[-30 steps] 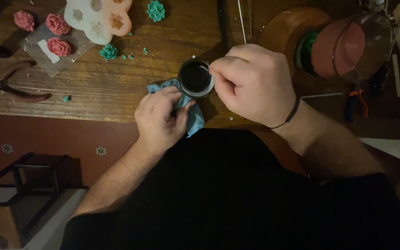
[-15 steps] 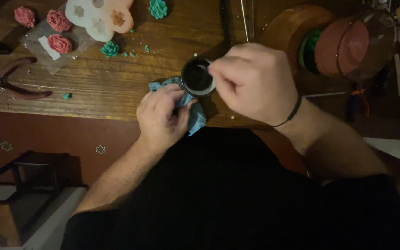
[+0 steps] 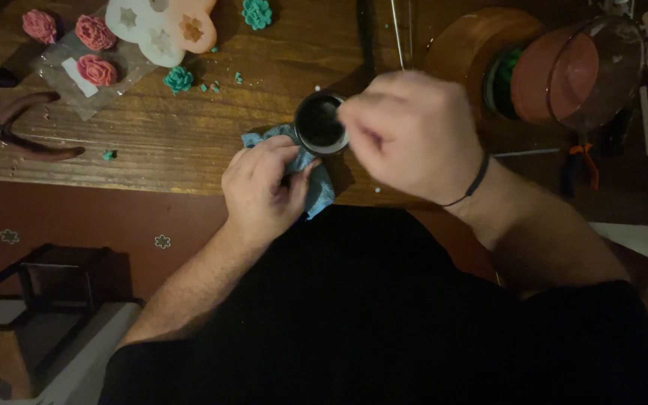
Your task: Mixing liquid in a small cup using a spoon and adding drops from a bottle at a workbench
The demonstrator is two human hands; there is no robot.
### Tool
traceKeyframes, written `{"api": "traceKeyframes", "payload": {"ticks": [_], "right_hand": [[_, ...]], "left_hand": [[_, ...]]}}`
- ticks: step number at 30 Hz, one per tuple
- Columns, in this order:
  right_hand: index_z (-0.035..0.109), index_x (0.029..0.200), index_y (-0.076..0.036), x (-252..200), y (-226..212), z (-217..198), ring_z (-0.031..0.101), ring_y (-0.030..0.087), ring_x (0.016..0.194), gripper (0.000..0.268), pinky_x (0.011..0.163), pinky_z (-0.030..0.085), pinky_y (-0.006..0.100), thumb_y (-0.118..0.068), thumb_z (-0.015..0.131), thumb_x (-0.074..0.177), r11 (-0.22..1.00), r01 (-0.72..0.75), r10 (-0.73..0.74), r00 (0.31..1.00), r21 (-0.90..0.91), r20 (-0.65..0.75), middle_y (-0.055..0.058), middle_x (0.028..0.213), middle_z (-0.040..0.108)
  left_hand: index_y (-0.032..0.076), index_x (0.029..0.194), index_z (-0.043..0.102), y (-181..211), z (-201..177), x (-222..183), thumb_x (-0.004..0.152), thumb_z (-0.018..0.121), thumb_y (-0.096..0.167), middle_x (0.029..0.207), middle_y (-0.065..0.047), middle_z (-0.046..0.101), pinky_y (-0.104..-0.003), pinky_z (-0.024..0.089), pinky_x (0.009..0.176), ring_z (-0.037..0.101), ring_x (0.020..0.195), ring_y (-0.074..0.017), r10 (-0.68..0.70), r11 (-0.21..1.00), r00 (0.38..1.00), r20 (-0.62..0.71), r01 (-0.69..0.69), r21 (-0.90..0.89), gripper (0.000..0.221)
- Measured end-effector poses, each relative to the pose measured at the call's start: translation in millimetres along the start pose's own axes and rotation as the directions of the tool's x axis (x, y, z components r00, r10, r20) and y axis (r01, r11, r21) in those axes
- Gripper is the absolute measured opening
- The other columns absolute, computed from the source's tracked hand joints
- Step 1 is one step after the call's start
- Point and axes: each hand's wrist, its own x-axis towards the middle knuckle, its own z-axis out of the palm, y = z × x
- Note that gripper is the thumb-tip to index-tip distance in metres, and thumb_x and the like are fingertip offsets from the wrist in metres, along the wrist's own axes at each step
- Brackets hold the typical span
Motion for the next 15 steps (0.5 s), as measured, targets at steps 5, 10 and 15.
{"api": "traceKeyframes", "payload": {"ticks": [5,10,15], "right_hand": [[0.068,0.079,-0.010,-3.3,0.7,1.6,0.059,0.025,0.070,0.017,0.059,0.047,0.036,0.001,0.071,0.092,1.000,-0.005,0.005,1.000,-0.006,0.021,0.004,0.077,0.063],[0.066,0.073,-0.013,-3.5,-0.7,3.4,0.052,0.022,0.061,0.023,0.050,0.038,0.034,0.002,0.069,0.091,0.999,0.002,-0.005,0.998,0.038,0.070,0.001,0.068,0.055],[0.061,0.072,-0.013,0.4,-4.7,1.5,0.052,0.024,0.063,0.023,0.052,0.037,0.037,0.003,0.066,0.088,1.000,-0.007,0.006,0.997,0.013,0.071,0.003,0.069,0.055]], "left_hand": [[0.004,0.101,0.064,0.7,-2.1,1.1,0.098,0.078,0.021,0.103,-0.014,0.074,-0.039,0.050,0.073,0.074,0.090,-0.0288,0.002,1.000,1.000,-0.002,-0.002,-0.008,0.022],[0.004,0.104,0.065,1.8,-2.6,2.5,0.098,0.078,0.022,0.106,-0.014,0.074,-0.040,0.049,0.074,0.074,0.093,-0.0293,-0.015,1.000,1.000,0.022,0.015,0.003,0.022],[0.005,0.100,0.064,1.0,-1.9,2.1,0.099,0.076,0.021,0.101,-0.013,0.074,-0.039,0.050,0.071,0.074,0.089,-0.0283,-0.013,0.999,1.000,0.016,0.014,-0.034,0.020]]}}
